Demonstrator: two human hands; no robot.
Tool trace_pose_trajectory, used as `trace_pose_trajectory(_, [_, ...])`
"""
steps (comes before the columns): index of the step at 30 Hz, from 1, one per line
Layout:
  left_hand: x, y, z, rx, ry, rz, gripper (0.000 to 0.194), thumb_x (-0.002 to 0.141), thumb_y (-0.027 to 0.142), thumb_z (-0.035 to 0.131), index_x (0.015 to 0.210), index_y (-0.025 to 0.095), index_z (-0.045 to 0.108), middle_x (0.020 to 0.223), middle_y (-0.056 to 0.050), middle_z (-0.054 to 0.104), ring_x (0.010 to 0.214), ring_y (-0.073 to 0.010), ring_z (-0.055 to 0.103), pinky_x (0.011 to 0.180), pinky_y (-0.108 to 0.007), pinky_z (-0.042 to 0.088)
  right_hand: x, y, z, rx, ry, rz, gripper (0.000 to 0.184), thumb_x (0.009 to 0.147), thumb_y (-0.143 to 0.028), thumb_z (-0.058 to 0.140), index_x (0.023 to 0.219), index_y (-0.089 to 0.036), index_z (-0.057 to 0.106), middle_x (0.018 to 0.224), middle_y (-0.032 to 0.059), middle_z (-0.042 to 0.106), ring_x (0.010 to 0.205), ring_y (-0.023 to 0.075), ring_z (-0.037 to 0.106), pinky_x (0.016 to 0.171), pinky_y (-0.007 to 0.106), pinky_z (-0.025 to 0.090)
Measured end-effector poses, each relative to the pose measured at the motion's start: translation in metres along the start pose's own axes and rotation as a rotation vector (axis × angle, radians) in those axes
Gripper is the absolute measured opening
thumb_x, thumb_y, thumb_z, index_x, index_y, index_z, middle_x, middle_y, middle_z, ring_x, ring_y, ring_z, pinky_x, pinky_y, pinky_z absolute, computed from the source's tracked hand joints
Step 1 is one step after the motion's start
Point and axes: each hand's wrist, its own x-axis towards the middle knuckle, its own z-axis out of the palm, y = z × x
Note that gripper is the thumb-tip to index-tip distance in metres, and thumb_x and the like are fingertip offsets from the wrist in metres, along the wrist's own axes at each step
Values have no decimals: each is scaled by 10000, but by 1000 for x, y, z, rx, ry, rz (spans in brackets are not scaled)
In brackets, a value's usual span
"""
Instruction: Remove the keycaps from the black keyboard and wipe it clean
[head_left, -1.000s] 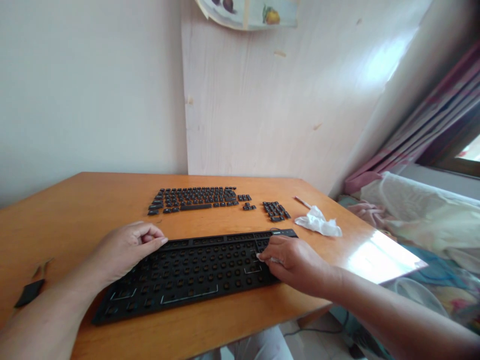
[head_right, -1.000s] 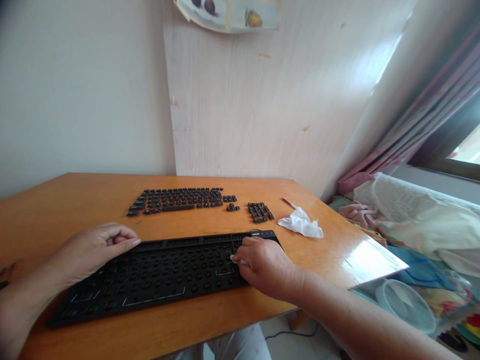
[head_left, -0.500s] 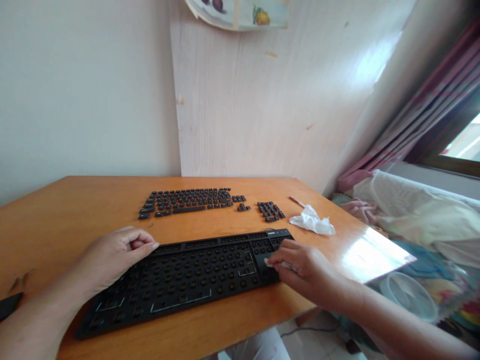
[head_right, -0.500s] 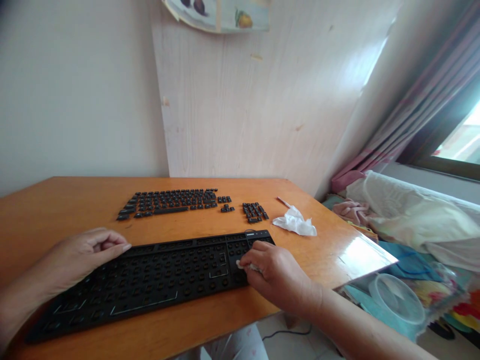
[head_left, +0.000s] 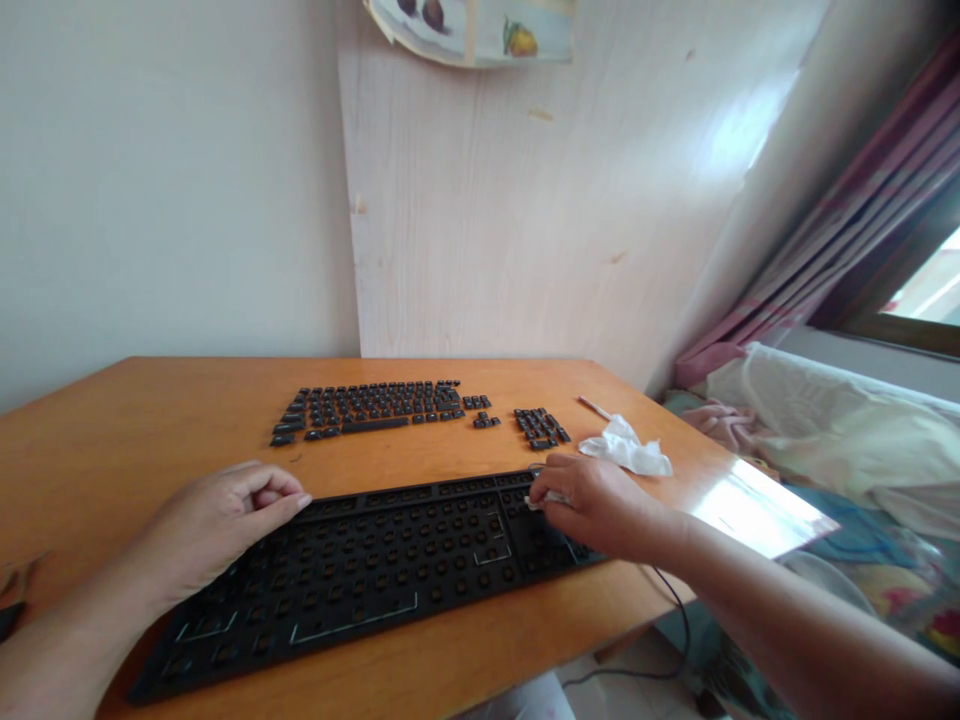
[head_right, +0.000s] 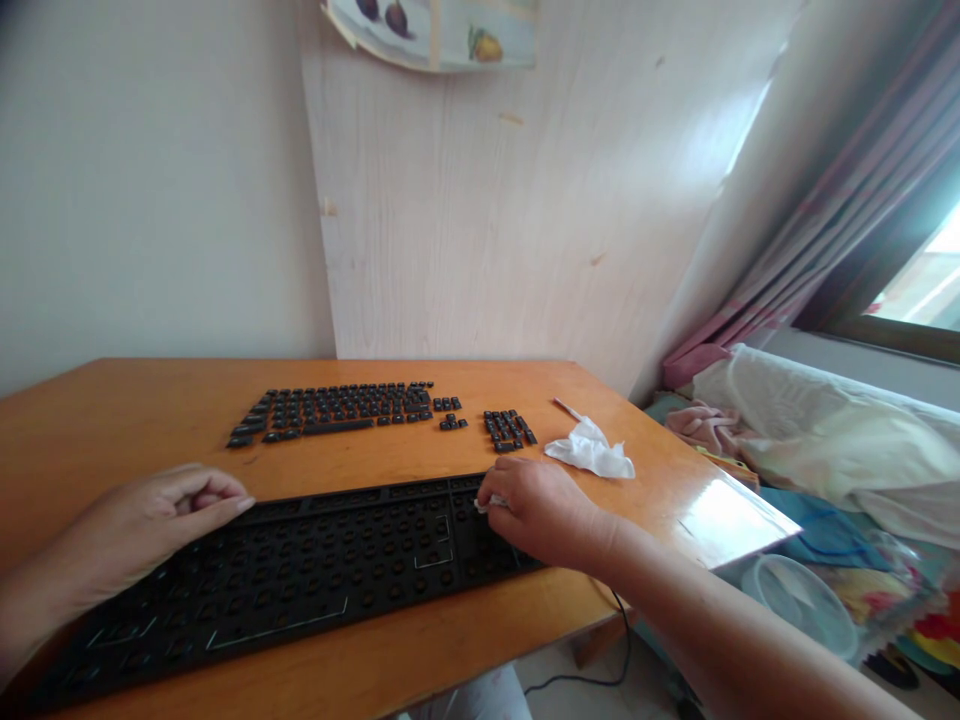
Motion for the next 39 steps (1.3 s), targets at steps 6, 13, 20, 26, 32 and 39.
trace_pose_trajectory(6, [0,0,0,44,-8,-14,490,765,651,514,842,190,661,702,1,625,692,-190,575,646,-263,407,26,-3,-3,72,-126,-60,245,772,-167,556,948,-222,718,924,21,706,829,167,631,752,248,434])
trace_pose_trajectory(13, [4,-10,2,55,-30,12,485,786,643,517,897,192,654,735,5,629,706,-181,575,649,-258,404,55,6,1,130,-323,67,125,771,-250,618,866,-206,687,715,-11,675,608,122,581,548,204,368])
trace_pose_trajectory(20, [1,-1,-1,71,-24,-34,513,765,677,506,871,198,658,696,14,608,670,-177,564,630,-260,399,61,-3,-10,-155,-302,-165,131,802,-283,593,859,-198,674,884,42,690,782,184,614,675,261,396])
trace_pose_trajectory(26, [1,-3,0,98,-20,-27,526,758,691,494,881,208,663,704,13,615,678,-182,571,631,-262,399,52,-6,-15,-288,-330,-206,170,863,-293,541,928,-188,659,940,77,680,830,202,619,722,287,399])
trace_pose_trajectory(32, [0,0,0,88,-12,-33,515,754,680,503,872,205,664,699,11,624,680,-185,574,631,-260,397,47,-3,-12,-309,-295,-248,166,878,-257,507,914,-180,650,936,82,669,836,201,611,736,291,397])
trace_pose_trajectory(39, [0,0,-1,67,-19,-34,499,761,664,502,873,207,667,715,6,639,687,-186,583,636,-259,406,37,5,-17,-310,-301,-242,163,878,-212,496,897,-176,654,923,81,660,866,196,609,770,289,405])
